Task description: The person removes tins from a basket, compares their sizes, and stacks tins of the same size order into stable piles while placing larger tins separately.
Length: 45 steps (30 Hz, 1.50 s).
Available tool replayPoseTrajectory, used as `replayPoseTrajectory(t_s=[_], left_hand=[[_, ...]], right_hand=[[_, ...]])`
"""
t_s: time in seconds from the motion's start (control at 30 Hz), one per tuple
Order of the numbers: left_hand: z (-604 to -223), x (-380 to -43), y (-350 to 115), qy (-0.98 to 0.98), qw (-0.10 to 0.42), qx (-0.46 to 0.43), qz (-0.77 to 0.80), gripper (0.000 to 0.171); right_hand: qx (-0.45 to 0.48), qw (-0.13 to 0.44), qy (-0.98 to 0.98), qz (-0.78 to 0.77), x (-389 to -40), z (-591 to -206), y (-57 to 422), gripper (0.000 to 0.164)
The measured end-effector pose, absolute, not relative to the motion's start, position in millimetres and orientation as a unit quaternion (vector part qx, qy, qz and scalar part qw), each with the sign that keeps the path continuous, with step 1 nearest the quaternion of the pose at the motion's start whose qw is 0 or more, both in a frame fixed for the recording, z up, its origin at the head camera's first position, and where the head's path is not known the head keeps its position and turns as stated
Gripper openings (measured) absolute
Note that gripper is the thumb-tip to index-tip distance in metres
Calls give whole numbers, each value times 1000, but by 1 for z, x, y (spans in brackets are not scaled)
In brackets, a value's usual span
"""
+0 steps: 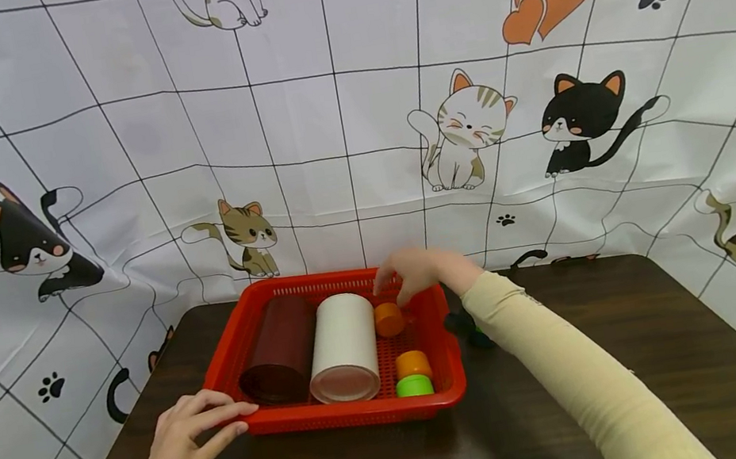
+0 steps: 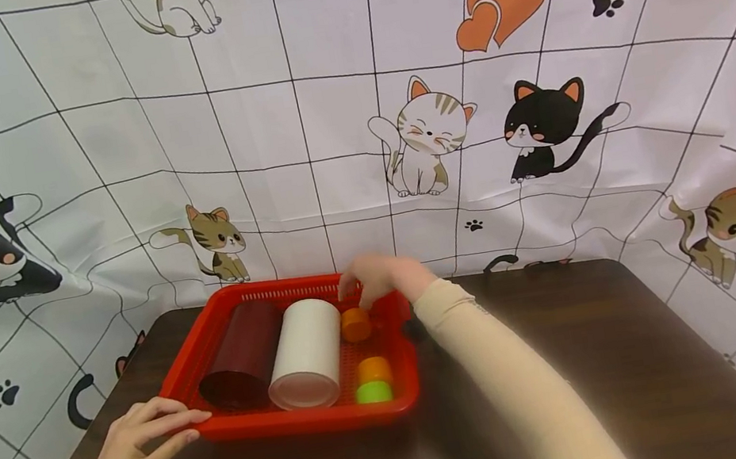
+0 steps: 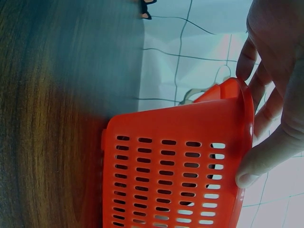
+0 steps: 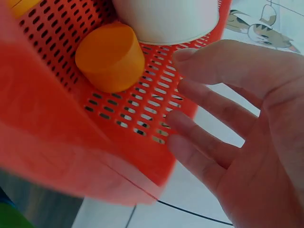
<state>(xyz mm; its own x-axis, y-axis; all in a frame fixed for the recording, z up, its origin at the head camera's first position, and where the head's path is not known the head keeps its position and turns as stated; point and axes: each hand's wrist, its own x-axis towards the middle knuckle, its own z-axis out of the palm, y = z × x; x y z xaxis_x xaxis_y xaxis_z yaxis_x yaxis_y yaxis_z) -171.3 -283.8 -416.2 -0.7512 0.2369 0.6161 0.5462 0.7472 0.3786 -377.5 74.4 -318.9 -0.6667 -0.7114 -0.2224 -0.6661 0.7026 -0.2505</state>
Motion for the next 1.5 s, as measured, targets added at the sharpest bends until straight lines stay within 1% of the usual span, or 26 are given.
replayPoseTrajectory(t_s=[0.27, 0.5, 0.63, 0.8, 1.07, 1.4, 1.5], left_hand=[[-415, -172, -284, -891, 280, -222, -280, 42], [-414, -173, -285, -891, 279, -221, -282, 45], [-414, -173, -285, -889, 288, -226, -276, 45], [-413, -175, -285, -886, 295, -233, -272, 46], [-412, -174, -285, -890, 286, -225, -276, 45], [-414, -172, -284, -890, 286, -227, -274, 44], [-415, -172, -284, -891, 281, -224, -276, 43]], right_hand=[[-341, 177, 919, -91, -386, -336, 68, 39], [-320, 204, 919, -105, -388, -343, 63, 41], [-300, 222, 921, -112, -387, -344, 60, 42], [-295, 233, 919, -117, -389, -349, 61, 40], [-297, 256, 912, -120, -391, -351, 61, 39], [-248, 330, 909, -55, -387, -359, 52, 53], [-252, 336, 907, -34, -385, -362, 49, 55]])
